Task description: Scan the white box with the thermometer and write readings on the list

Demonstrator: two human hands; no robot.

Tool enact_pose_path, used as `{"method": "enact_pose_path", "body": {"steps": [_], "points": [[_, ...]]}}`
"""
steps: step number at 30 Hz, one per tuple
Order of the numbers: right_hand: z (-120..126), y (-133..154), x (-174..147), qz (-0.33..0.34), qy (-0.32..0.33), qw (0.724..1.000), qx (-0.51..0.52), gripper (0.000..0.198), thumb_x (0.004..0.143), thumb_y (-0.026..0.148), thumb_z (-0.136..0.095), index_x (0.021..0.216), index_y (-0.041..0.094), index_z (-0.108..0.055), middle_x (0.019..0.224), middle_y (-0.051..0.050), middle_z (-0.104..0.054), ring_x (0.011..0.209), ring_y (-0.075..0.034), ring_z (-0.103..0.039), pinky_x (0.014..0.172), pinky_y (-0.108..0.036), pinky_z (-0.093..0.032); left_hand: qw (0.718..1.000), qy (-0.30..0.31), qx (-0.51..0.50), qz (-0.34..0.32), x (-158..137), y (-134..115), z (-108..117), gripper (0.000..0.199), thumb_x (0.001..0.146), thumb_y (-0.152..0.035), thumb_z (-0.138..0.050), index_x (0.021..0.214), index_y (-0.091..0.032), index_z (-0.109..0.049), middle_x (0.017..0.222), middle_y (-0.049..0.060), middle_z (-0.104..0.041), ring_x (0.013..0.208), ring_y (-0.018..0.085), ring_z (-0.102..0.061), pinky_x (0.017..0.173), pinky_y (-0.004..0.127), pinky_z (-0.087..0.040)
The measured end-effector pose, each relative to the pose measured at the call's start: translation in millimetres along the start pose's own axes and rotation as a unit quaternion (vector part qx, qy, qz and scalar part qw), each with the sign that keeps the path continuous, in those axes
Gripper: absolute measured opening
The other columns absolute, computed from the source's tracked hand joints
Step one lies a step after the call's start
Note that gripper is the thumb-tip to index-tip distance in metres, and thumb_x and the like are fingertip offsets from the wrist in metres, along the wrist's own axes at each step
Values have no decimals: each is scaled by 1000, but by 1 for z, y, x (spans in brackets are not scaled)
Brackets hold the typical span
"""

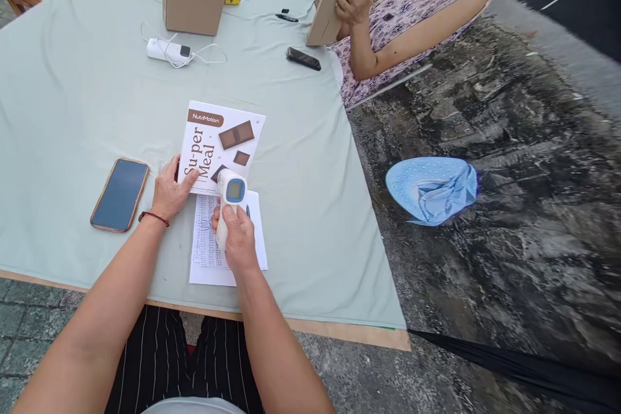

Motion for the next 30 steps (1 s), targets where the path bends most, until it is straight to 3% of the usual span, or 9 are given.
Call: {"method": "enact_pose_path", "body": {"steps": [10,21,30], "points": [[-1,14,-12,-8,16,999,27,37,74,56,-71,84,22,-57,66,4,-52,58,-12,-44,54,-26,-37,1000,5,-20,22,2,4,1,58,75,-57,-71,120,-21,-61,110,7,-71,99,26,-64,90,39,-51],[41,45,-60,36,-59,998,-5,31,79,49,-70,86,20,-62,70,3,-56,63,-12,-47,62,-27,-41,999,-13,-32,3,14,6,8,55,74,-62,-69,111,-21,-67,102,5,-72,92,23,-66,83,36,-54],[69,54,-70,49,-80,996,3,32,79,51,-69,87,20,-63,74,1,-59,64,-13,-49,61,-27,-41,999,-41,-4,2,23,9,17,51,71,-67,-71,98,-24,-69,92,4,-71,87,24,-67,83,41,-56]]}}
Point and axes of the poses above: each hand's wrist, its own x-axis towards the middle knuckle, its own z-axis out of the back of the hand, y = z × x, the point moved 4 cm from there along x, towards the middle knuckle
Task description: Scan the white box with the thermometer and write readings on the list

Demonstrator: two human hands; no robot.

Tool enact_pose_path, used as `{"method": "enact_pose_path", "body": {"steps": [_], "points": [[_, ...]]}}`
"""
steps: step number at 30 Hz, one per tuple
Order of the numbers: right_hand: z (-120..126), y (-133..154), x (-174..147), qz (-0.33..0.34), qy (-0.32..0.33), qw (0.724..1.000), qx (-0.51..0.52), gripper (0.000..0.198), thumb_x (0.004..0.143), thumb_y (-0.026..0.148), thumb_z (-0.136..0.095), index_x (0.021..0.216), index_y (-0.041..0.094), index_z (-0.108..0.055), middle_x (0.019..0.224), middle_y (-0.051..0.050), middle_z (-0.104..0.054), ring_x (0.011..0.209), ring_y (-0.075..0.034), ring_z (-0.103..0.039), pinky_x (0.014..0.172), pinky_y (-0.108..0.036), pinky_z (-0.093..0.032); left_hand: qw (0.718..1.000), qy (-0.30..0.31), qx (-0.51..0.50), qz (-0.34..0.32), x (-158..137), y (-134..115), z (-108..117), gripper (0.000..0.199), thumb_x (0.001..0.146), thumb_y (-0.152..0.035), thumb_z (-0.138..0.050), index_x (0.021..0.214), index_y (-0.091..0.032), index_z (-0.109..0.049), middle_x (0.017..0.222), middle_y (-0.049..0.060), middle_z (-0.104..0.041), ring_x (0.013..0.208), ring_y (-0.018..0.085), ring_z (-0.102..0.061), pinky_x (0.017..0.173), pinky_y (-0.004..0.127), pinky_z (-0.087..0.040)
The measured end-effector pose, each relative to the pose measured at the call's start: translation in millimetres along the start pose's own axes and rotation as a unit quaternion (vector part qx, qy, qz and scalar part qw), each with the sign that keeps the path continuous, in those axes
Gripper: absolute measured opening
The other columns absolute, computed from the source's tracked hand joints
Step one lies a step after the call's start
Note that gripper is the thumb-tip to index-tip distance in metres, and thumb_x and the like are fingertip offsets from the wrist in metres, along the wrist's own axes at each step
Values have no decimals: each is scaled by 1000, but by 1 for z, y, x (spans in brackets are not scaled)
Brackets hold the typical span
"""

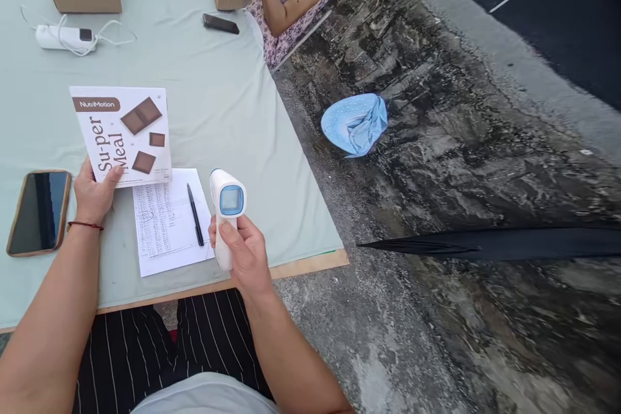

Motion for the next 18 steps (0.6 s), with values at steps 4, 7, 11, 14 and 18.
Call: {"method": "enact_pose_path", "body": {"steps": [4,7,11,14,18], "points": [[14,-3,5,8,-5,1000,-15,31,81,51,-67,84,20,-63,74,1,-58,65,-13,-49,63,-27,-41,1000,1,6,6,0,-3,2,50,71,-68,-70,96,-25,-68,92,4,-70,88,25,-66,84,43,-56],[32,-7,17,23,-31,995,-91,35,81,54,-64,90,21,-65,76,0,-60,70,-15,-52,67,-29,-43,1000,10,5,8,0,-5,3,54,69,-71,-70,96,-24,-68,93,4,-70,89,26,-66,85,46,-57],[70,-16,43,60,-132,916,-373,50,74,58,-67,109,22,-66,98,-7,-63,90,-24,-58,77,-36,-46,998,56,-26,11,2,-9,4,63,64,-72,-74,105,-24,-66,101,7,-71,96,29,-67,88,48,-57],[94,-29,57,45,-146,825,-544,52,77,56,-61,116,22,-65,105,-10,-62,96,-28,-58,77,-39,-46,993,95,-67,11,-1,-12,2,68,63,-68,-77,113,-24,-63,109,7,-71,105,30,-66,93,48,-56],[105,-33,55,80,-157,757,-629,57,78,52,-62,122,16,-60,110,-17,-60,101,-32,-56,81,-46,-46,989,96,-107,-18,-7,-13,-7,84,64,-76,-71,129,-25,-52,123,10,-65,117,31,-61,100,48,-52]]}}
Point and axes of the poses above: each hand's wrist, its own x-axis towards the middle knuckle, its own z-axis out of the back of the hand, y = z × x, the point moved 4 cm from there along x, towards the middle knuckle
